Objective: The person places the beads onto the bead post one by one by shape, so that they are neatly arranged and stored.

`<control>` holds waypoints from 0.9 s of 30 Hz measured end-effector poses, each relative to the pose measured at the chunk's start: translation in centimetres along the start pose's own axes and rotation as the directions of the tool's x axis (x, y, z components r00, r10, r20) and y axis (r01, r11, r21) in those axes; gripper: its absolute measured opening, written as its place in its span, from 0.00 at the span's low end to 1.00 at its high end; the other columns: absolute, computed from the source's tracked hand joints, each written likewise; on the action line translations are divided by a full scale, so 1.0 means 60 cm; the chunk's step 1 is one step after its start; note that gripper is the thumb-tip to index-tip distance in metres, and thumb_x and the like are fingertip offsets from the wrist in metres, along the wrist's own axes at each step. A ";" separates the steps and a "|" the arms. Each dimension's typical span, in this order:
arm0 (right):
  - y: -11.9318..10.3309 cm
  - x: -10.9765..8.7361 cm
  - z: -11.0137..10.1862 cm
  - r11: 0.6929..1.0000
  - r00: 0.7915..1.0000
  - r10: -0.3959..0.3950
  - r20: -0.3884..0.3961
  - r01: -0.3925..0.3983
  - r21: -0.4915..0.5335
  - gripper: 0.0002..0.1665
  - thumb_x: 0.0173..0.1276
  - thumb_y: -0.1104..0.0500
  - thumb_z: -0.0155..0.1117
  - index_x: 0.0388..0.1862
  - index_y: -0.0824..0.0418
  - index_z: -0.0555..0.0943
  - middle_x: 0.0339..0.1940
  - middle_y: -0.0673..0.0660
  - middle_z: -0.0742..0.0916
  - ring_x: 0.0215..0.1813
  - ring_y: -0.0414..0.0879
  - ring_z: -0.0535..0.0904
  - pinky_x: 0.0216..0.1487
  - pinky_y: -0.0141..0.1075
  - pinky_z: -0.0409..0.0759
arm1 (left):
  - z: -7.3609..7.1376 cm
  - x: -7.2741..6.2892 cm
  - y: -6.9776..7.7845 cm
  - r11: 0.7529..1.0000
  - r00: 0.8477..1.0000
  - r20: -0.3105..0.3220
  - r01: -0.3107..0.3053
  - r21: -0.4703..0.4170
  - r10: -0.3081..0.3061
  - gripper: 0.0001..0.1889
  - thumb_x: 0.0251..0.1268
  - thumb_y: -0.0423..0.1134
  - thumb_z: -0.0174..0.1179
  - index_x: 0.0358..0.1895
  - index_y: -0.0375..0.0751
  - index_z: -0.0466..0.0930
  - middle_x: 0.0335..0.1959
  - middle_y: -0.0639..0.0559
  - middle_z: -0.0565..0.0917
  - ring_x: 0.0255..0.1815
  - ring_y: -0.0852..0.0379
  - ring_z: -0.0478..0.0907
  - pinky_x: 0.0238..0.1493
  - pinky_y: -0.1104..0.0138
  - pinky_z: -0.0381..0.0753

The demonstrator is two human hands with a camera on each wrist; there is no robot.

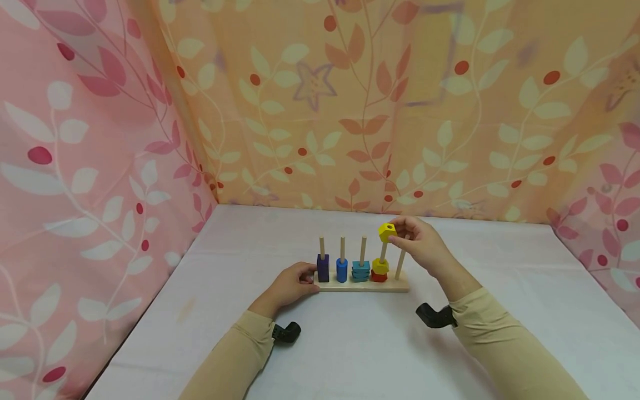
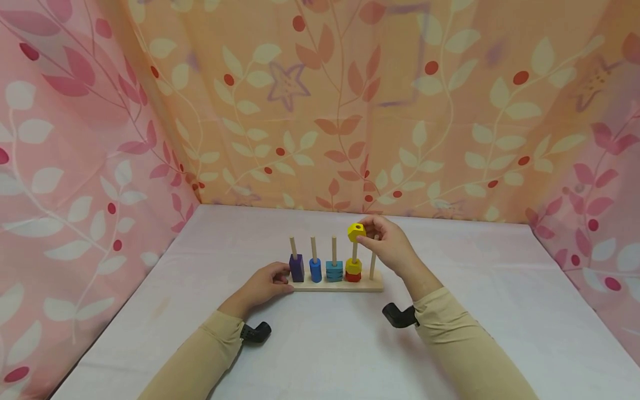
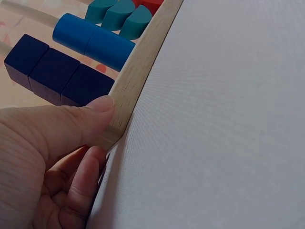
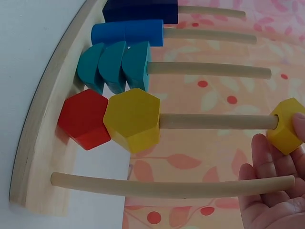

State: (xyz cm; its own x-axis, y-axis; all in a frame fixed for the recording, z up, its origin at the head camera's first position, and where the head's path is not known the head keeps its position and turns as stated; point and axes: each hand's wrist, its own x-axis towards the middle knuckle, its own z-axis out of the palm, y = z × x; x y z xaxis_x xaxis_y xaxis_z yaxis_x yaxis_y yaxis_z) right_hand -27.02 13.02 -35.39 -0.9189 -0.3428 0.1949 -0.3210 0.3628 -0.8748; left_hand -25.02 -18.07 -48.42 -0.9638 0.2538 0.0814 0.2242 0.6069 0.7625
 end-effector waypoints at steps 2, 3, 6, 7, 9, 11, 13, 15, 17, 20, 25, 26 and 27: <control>0.000 0.001 0.000 1.000 1.000 0.008 -0.001 -0.008 0.005 0.19 0.64 0.59 0.60 0.51 0.66 0.72 0.45 0.62 0.78 0.43 0.52 0.72 0.41 0.25 0.74 | 0.000 0.001 -0.001 1.000 1.000 0.000 0.004 -0.005 -0.004 0.25 0.49 0.40 0.69 0.54 0.43 0.76 0.38 0.56 0.77 0.37 0.61 0.73 0.41 0.66 0.72; 0.001 0.001 0.001 1.000 1.000 0.012 -0.002 -0.012 0.007 0.19 0.64 0.59 0.61 0.50 0.67 0.72 0.44 0.62 0.78 0.43 0.52 0.72 0.41 0.25 0.74 | 0.000 0.001 -0.002 1.000 1.000 0.000 0.001 -0.007 -0.001 0.25 0.49 0.41 0.69 0.53 0.43 0.76 0.38 0.56 0.77 0.36 0.61 0.73 0.41 0.66 0.72; 0.008 0.004 0.002 1.000 1.000 0.031 0.001 -0.031 -0.005 0.17 0.62 0.59 0.63 0.47 0.66 0.73 0.42 0.62 0.79 0.41 0.52 0.72 0.40 0.27 0.74 | 0.002 0.002 -0.004 1.000 1.000 0.001 -0.006 -0.009 0.006 0.25 0.49 0.41 0.69 0.54 0.43 0.76 0.37 0.56 0.77 0.36 0.61 0.72 0.40 0.66 0.72; 0.013 0.004 0.002 0.999 0.999 0.041 0.006 -0.041 -0.013 0.17 0.61 0.59 0.64 0.46 0.66 0.73 0.41 0.61 0.79 0.41 0.52 0.72 0.39 0.29 0.75 | 0.002 0.002 -0.005 1.000 1.000 -0.001 -0.003 -0.015 0.003 0.25 0.49 0.40 0.69 0.54 0.43 0.76 0.37 0.56 0.77 0.36 0.61 0.72 0.41 0.66 0.72; 0.024 0.005 0.003 0.997 0.997 0.070 0.025 -0.069 -0.032 0.16 0.60 0.59 0.65 0.44 0.65 0.74 0.39 0.61 0.79 0.40 0.51 0.72 0.39 0.32 0.75 | 0.004 0.002 -0.006 1.000 1.000 -0.001 -0.002 -0.014 0.002 0.25 0.49 0.40 0.69 0.54 0.43 0.76 0.37 0.56 0.77 0.36 0.61 0.72 0.40 0.66 0.72; 0.038 0.005 0.005 0.993 0.992 0.112 0.051 -0.110 -0.042 0.17 0.58 0.58 0.66 0.43 0.64 0.74 0.39 0.60 0.79 0.40 0.51 0.73 0.42 0.35 0.76 | 0.005 0.001 -0.006 1.000 1.000 0.000 0.001 -0.015 -0.001 0.25 0.49 0.40 0.69 0.53 0.43 0.76 0.37 0.56 0.77 0.36 0.61 0.72 0.40 0.66 0.72; 0.051 0.005 0.007 0.988 0.986 0.152 0.074 -0.149 -0.041 0.17 0.58 0.58 0.67 0.43 0.64 0.74 0.40 0.60 0.79 0.41 0.51 0.74 0.45 0.38 0.76 | 0.006 0.001 -0.005 1.000 1.000 0.002 0.008 -0.017 -0.008 0.25 0.49 0.40 0.69 0.53 0.44 0.76 0.37 0.56 0.77 0.36 0.61 0.72 0.40 0.66 0.72; 0.063 0.003 0.011 0.982 0.978 0.187 0.090 -0.185 -0.037 0.18 0.58 0.57 0.67 0.43 0.64 0.74 0.41 0.60 0.79 0.43 0.50 0.74 0.48 0.40 0.75 | 0.006 0.001 -0.004 1.000 1.000 0.005 0.007 -0.015 -0.007 0.25 0.49 0.40 0.69 0.54 0.43 0.76 0.37 0.56 0.77 0.36 0.61 0.72 0.40 0.66 0.72; 0.072 0.001 0.015 0.976 0.971 0.215 0.101 -0.213 -0.036 0.19 0.58 0.57 0.67 0.44 0.64 0.74 0.42 0.59 0.79 0.44 0.50 0.74 0.49 0.41 0.75 | 0.005 0.001 -0.003 1.000 1.000 0.006 0.005 -0.009 -0.005 0.25 0.49 0.40 0.69 0.54 0.43 0.76 0.37 0.56 0.77 0.36 0.61 0.72 0.40 0.65 0.72; 0.080 -0.002 0.021 0.971 0.964 0.241 0.114 -0.237 -0.041 0.19 0.58 0.56 0.67 0.44 0.64 0.74 0.41 0.59 0.79 0.44 0.51 0.73 0.50 0.41 0.74 | 0.004 -0.001 -0.002 1.000 1.000 0.001 0.011 -0.001 -0.011 0.25 0.49 0.40 0.69 0.54 0.43 0.76 0.37 0.56 0.77 0.36 0.60 0.72 0.40 0.65 0.72; 0.086 -0.005 0.027 0.966 0.960 0.257 0.113 -0.251 -0.058 0.19 0.58 0.56 0.67 0.44 0.63 0.75 0.41 0.59 0.79 0.46 0.52 0.72 0.50 0.42 0.74 | 0.003 -0.002 -0.003 1.000 1.000 -0.005 0.021 0.005 -0.021 0.25 0.49 0.41 0.69 0.54 0.43 0.76 0.37 0.56 0.77 0.37 0.61 0.72 0.41 0.66 0.72; 0.087 -0.004 0.027 0.966 0.960 0.256 0.112 -0.249 -0.067 0.19 0.58 0.55 0.67 0.45 0.62 0.75 0.41 0.59 0.80 0.46 0.52 0.72 0.49 0.43 0.74 | 0.003 -0.002 -0.003 1.000 1.000 -0.006 0.018 0.003 -0.018 0.25 0.49 0.41 0.69 0.54 0.43 0.76 0.38 0.55 0.78 0.37 0.60 0.72 0.41 0.65 0.72; 0.088 -0.004 0.026 0.966 0.961 0.254 0.112 -0.247 -0.073 0.19 0.58 0.55 0.67 0.45 0.62 0.75 0.42 0.59 0.80 0.46 0.52 0.73 0.49 0.43 0.75 | 0.003 -0.002 -0.004 1.000 1.000 -0.007 0.019 0.003 -0.019 0.25 0.49 0.41 0.69 0.54 0.43 0.76 0.37 0.55 0.78 0.37 0.60 0.72 0.41 0.65 0.72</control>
State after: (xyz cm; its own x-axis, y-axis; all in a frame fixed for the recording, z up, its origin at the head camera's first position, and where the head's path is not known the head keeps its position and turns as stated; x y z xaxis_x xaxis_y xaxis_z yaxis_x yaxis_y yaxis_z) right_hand -28.14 13.66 -40.78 -0.9387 -0.3343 -0.0843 -0.1001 0.4981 -0.8613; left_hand -24.93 -18.13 -48.70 -0.9689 0.2369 0.0710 0.2060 0.6139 0.7621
